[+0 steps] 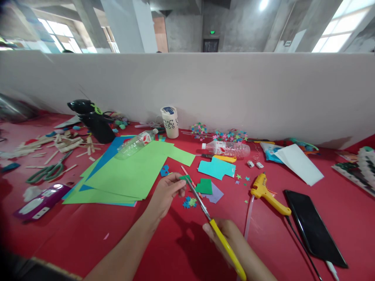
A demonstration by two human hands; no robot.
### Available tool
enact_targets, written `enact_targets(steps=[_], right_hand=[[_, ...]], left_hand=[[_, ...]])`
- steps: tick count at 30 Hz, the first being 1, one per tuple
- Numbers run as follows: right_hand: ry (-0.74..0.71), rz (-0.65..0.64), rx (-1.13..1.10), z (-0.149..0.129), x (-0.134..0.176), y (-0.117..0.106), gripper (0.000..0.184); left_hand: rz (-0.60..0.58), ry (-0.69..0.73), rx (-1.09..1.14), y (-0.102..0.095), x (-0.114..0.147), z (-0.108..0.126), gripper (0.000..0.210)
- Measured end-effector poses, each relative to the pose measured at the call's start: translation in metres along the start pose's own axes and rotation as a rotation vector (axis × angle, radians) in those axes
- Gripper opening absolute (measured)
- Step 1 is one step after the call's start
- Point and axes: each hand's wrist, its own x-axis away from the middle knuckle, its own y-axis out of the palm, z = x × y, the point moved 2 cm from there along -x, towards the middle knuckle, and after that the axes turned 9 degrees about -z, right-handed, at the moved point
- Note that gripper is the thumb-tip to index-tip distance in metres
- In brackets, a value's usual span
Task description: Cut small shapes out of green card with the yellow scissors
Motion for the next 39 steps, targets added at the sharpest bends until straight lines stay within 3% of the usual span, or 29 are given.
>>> enact_targets(steps=[10, 25, 31, 39], right_hand=[[0.001, -0.008, -0.006, -0.002, 0.002, 0.001, 0.047], [-0.035, -0.029, 0.015, -0.005, 0.002, 0.000, 0.046], [0.000, 0.003, -0.018, 0.003, -0.001, 0.002, 0.048], [-0.012, 0.004, 0.023, 0.008, -0.004, 0.001, 0.049]], left_hand=[[-0.045, -0.032, -0.054, 0.000, -0.001, 0.001, 0.014], [0.037, 0.029, 0.047, -0.002, 0.000, 0.006, 0.011], [-0.058, -0.039, 0.077, 0.004, 0.000, 0.003, 0.015], [-0.004, 0.002, 0.139, 0.003, 0.001, 0.005, 0.014]])
